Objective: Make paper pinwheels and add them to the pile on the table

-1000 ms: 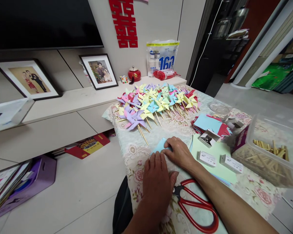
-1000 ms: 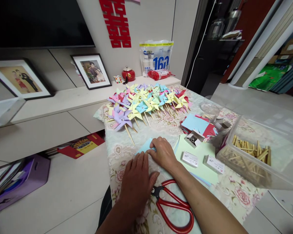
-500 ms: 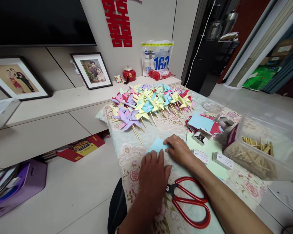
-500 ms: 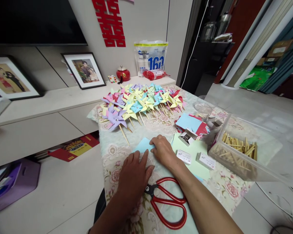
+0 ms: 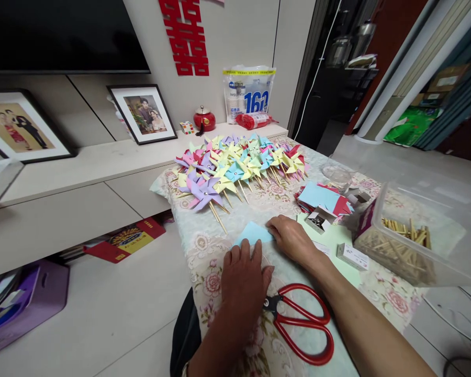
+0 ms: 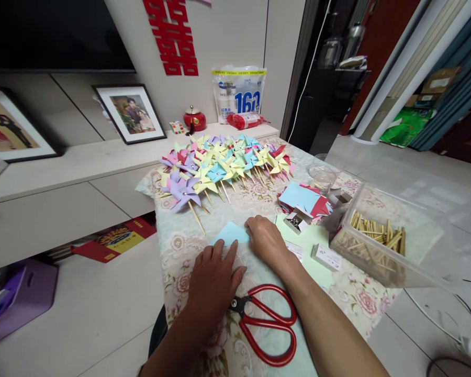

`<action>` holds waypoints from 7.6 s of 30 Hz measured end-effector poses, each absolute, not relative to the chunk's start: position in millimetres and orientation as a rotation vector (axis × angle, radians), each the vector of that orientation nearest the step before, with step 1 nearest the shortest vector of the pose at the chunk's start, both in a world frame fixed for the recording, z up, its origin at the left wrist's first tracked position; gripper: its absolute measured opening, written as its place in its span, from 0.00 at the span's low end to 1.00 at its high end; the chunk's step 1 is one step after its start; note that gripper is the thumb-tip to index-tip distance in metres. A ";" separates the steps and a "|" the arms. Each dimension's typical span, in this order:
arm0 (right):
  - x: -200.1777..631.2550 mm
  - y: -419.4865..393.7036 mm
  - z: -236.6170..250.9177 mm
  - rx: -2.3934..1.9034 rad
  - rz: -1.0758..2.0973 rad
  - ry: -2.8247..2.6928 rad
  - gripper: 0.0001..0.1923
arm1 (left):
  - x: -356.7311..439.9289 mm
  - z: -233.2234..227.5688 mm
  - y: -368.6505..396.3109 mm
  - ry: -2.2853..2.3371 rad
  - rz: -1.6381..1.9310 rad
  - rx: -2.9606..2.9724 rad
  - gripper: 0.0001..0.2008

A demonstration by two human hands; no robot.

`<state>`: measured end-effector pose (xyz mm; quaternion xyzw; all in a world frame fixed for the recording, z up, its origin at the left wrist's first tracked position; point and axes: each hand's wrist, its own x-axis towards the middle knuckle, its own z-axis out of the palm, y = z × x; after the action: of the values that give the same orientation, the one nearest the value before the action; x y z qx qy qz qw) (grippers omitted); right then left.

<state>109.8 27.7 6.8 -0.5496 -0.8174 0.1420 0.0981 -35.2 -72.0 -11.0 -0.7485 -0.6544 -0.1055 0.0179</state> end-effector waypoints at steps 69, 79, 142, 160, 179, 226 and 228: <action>102.1 19.5 18.5 -1.124 1.670 -1.319 0.19 | -50.1 11.8 -63.6 -2.938 -2.671 -1.851 0.14; 102.9 17.8 21.4 -1.030 1.758 -1.397 0.14 | -45.2 4.6 -51.9 -3.042 -2.442 -1.890 0.10; 104.1 20.6 18.7 -1.061 1.957 -1.077 0.27 | -64.0 -5.8 -49.4 -1.534 -1.468 -2.204 0.07; 97.2 19.2 -5.4 -1.293 0.791 -2.281 0.22 | -68.2 -35.6 -60.3 -1.519 -0.896 -2.390 0.08; 96.4 19.1 -0.3 -1.262 0.648 -2.457 0.18 | -61.4 -31.9 -69.5 -1.806 -0.462 -2.429 0.20; 101.0 22.7 -7.4 -1.381 1.226 -2.044 0.10 | -70.2 -33.0 -78.4 -2.113 -0.966 -2.475 0.26; 102.9 24.8 -8.1 -1.335 1.383 -1.932 0.07 | -69.3 -31.8 -75.4 -2.197 -1.204 -2.412 0.26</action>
<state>102.9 24.8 -8.1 -0.4795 -0.6935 0.4965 0.2067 -69.3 -75.4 -31.8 -0.6838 -0.6228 -0.3415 -0.1672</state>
